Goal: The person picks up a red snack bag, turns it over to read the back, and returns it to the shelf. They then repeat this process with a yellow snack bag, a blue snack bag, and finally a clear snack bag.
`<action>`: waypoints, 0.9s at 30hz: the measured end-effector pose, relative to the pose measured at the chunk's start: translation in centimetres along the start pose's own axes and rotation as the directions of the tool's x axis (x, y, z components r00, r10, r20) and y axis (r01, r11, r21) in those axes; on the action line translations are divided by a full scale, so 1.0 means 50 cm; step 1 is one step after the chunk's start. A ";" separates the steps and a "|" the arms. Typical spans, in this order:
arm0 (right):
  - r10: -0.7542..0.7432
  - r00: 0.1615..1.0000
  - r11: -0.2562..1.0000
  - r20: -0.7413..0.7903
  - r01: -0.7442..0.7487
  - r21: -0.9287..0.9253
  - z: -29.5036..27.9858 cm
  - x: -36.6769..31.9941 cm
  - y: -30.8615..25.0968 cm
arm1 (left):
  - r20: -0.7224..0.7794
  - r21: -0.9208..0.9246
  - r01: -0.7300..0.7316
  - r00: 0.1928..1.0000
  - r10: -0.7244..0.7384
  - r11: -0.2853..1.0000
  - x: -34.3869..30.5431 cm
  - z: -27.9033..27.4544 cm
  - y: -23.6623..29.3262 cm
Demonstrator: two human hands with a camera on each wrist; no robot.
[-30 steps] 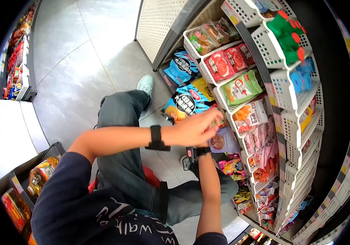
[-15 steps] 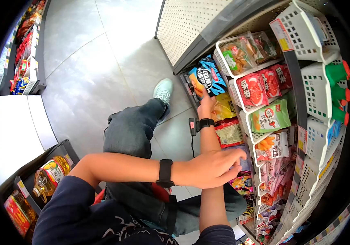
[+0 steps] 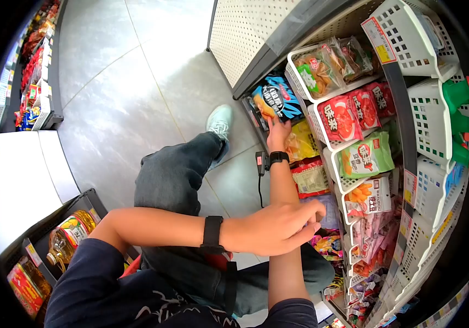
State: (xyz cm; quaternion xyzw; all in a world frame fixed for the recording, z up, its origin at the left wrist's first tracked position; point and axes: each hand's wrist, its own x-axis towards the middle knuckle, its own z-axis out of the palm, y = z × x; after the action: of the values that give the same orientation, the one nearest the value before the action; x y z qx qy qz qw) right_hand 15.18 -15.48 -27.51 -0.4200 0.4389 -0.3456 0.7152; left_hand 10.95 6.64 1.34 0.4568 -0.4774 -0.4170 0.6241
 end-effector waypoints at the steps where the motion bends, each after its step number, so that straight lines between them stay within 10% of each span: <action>1: -0.068 0.998 0.983 -0.019 0.064 -0.174 -0.006 0.010 0.017 | 0.011 -0.006 0.014 1.000 -0.014 1.000 0.001 0.000 0.001; 4: -0.204 0.979 0.806 -0.017 0.157 -0.571 -0.066 0.079 0.096 | 0.016 0.016 0.062 0.998 -0.062 0.998 0.000 0.000 0.001; 7: -0.380 0.924 0.797 -0.035 0.308 -0.520 -0.034 0.020 0.062 | -0.015 0.006 0.071 0.997 -0.071 0.997 0.004 0.002 -0.010; 10: -0.452 0.872 0.570 -0.191 0.118 -0.813 -0.022 -0.050 0.016 | -0.084 0.029 0.041 0.996 -0.039 0.999 0.011 0.004 -0.031; 21: -0.332 0.882 0.806 0.335 0.450 -0.384 -0.017 -0.237 -0.225 | -0.295 -0.005 -0.111 0.950 0.105 0.994 0.042 -0.008 -0.040; 27: -0.622 0.661 0.508 0.420 0.748 -0.426 0.097 -0.351 -0.496 | -0.316 -0.027 -0.071 0.947 0.059 0.997 0.047 -0.033 -0.017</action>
State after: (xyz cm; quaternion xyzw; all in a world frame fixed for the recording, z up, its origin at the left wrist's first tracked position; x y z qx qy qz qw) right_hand 9.91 -9.03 2.07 -0.7853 0.2374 -0.4072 0.4014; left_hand 12.96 4.48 0.82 0.4895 -0.3786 -0.3272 0.7141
